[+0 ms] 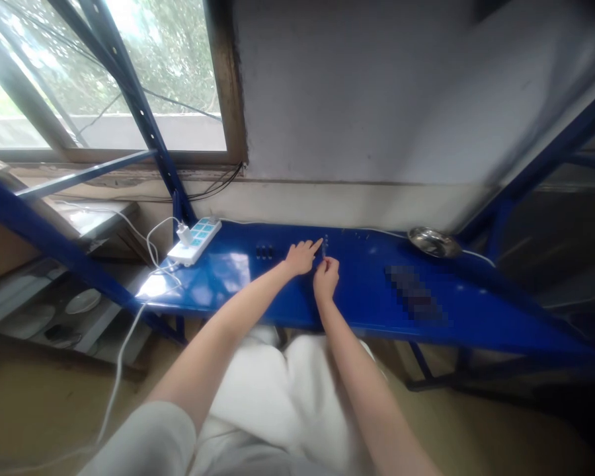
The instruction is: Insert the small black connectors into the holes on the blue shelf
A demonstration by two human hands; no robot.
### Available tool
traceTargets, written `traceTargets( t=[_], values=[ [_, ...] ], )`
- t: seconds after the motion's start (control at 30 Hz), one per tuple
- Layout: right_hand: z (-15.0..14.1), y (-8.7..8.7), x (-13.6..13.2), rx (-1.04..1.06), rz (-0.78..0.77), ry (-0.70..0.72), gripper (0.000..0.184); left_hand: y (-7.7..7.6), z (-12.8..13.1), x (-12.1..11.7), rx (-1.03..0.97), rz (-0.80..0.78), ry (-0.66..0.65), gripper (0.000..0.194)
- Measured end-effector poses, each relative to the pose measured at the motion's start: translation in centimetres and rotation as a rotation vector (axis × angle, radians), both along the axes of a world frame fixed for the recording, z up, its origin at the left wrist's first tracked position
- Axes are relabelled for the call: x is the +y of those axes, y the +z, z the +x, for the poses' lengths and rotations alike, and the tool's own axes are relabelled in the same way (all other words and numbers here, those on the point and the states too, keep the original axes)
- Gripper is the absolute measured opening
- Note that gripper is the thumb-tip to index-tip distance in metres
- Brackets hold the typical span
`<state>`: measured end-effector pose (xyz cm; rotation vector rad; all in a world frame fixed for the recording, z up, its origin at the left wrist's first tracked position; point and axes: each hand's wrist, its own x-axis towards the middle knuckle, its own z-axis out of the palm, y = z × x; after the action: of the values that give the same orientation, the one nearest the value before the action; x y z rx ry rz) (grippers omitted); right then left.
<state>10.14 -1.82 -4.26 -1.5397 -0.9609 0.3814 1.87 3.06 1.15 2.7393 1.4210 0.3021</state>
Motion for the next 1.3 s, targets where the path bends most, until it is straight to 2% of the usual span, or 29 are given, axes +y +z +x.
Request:
traceTargets(
  t=[0.17, 0.27, 0.37, 0.47, 0.53, 0.67, 0.8, 0.9, 1.07, 1.17, 1.3],
  values=[
    [0.2, -0.1, 0.2, 0.005, -0.01, -0.007, 0.026, -1.6, 1.2, 0.8, -0.008, -0.061, 0.061, 0.051],
    [0.4, -0.1, 0.3, -0.055, -0.025, -0.02, 0.027, -2.1, 1.4, 1.4, -0.049, -0.002, 0.06, 0.041],
    [0.3, 0.0, 0.5, -0.176, -0.106, -0.037, 0.028, -2.3, 1.5, 1.7, -0.117, 0.077, 0.075, 0.03],
    [0.2, 0.0, 0.8, -0.312, -0.244, -0.03, 0.034, -2.4, 1.2, 1.9, -0.203, 0.075, 0.121, 0.021],
    [0.2, -0.1, 1.0, -0.4, -0.349, 0.006, 0.041, -2.7, 0.8, 1.7, -0.32, 0.047, 0.16, 0.017],
    [0.3, 0.0, 1.7, -0.52, -0.536, 0.109, 0.049, -3.7, -0.9, 0.5, -0.681, -0.022, 0.263, 0.008],
    [0.7, 0.0, 2.8, -0.571, -0.605, 0.149, 0.053, -4.4, -3.1, -2.0, -0.943, -0.085, 0.294, 0.004],
    [1.0, -0.6, 3.6, -0.55, -0.541, 0.132, 0.052, -4.8, -4.3, -3.6, -1.055, -0.105, 0.352, 0.008],
    [1.1, -1.7, 3.6, -0.503, -0.268, 0.078, 0.04, -5.4, -5.2, -4.5, -1.211, -0.151, 0.451, 0.015],
    [0.9, -1.4, 2.7, -0.524, -0.124, 0.093, 0.032, -5.6, -5.3, -4.5, -1.285, -0.163, 0.435, 0.016],
    [0.5, -0.4, 1.2, -0.473, 0.066, 0.17, 0.033, -6.0, -5.4, -4.1, -1.336, -0.156, 0.42, 0.015]
  ],
)
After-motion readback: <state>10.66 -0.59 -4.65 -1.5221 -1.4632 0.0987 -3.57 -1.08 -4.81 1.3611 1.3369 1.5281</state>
